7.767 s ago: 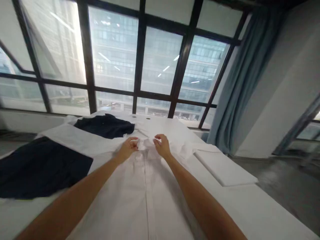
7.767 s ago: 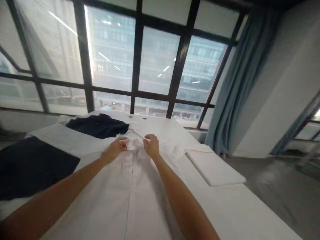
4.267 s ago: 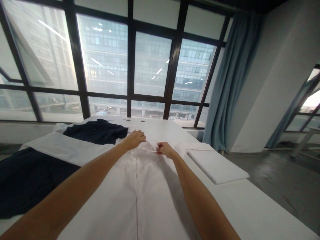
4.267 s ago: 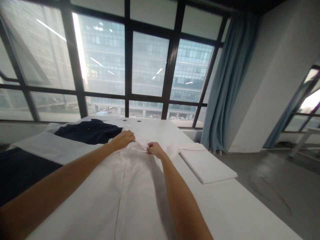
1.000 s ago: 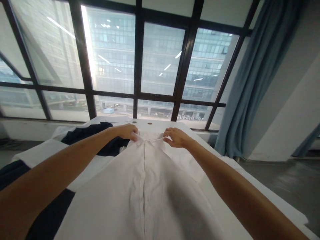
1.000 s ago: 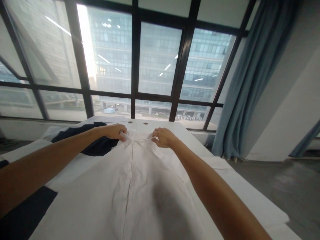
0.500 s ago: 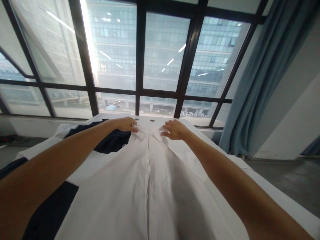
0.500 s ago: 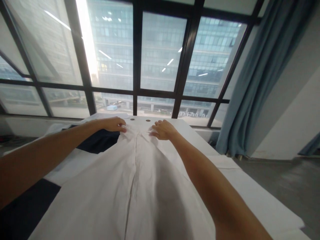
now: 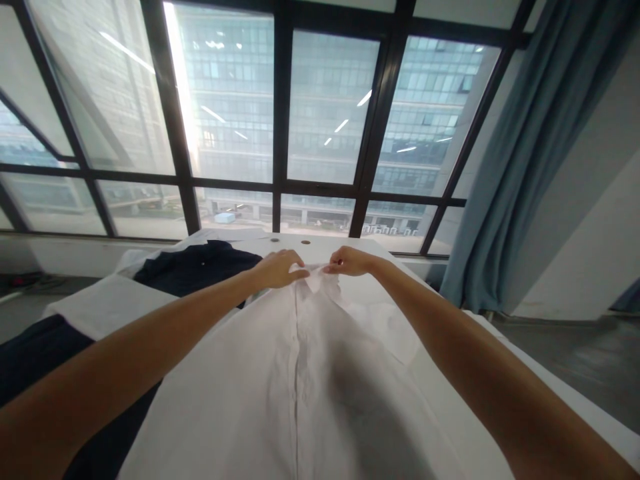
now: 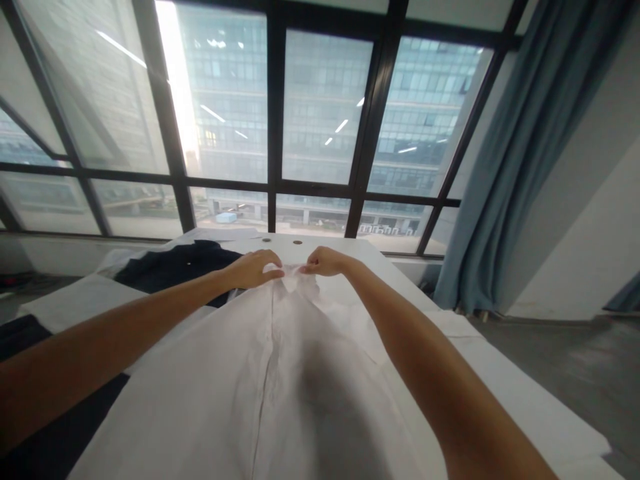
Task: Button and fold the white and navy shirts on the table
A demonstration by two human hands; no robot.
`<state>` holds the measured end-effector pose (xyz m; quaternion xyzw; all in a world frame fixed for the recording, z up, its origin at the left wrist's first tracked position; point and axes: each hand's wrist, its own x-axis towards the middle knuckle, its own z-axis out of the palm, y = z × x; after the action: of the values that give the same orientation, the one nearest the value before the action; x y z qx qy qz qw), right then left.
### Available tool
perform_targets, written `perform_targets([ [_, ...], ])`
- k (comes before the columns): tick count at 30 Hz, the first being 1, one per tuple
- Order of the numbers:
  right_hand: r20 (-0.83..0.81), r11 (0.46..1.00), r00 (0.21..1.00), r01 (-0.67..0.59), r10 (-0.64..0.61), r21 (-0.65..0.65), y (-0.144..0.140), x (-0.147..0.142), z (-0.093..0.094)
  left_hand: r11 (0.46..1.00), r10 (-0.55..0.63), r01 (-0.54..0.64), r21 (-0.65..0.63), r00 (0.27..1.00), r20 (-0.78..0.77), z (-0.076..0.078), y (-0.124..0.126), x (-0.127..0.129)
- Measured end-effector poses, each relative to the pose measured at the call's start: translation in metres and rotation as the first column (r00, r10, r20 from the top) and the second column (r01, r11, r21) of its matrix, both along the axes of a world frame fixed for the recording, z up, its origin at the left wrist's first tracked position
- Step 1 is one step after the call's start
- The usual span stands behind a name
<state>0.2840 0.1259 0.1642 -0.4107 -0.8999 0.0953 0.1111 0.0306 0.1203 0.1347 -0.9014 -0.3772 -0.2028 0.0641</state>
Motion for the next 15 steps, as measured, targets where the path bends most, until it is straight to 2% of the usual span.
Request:
perform_targets([
  [4,0.028,1.0,1.0,0.008,-0.007,-0.027,-0.008,0.001,0.003,0.985,0.025,-0.019,-0.173,0.999,0.028,-0.019,-0.016,0.038],
  [7,0.22,0.999,0.975,0.04,-0.033,-0.027,-0.018,0.0,0.009,0.973,-0.012,0.018,-0.231,1.0,0.027,-0.019,-0.015,0.042],
  [10,0.436,0.986,0.886,0.117,-0.157,0.116,-0.033,-0.009,0.015,0.959,-0.031,0.022,-0.283,0.999,-0.027,-0.016,-0.014,0.04],
  [12,0.512,0.961,0.823,0.136,-0.245,0.242,-0.042,-0.018,0.016,0.955,-0.024,0.001,-0.298,0.997,-0.072,-0.015,-0.016,0.042],
  [15,0.569,0.938,0.77,0.11,-0.289,0.328,-0.05,-0.029,0.016,0.957,-0.027,-0.006,-0.29,0.994,-0.108,-0.014,-0.019,0.042],
])
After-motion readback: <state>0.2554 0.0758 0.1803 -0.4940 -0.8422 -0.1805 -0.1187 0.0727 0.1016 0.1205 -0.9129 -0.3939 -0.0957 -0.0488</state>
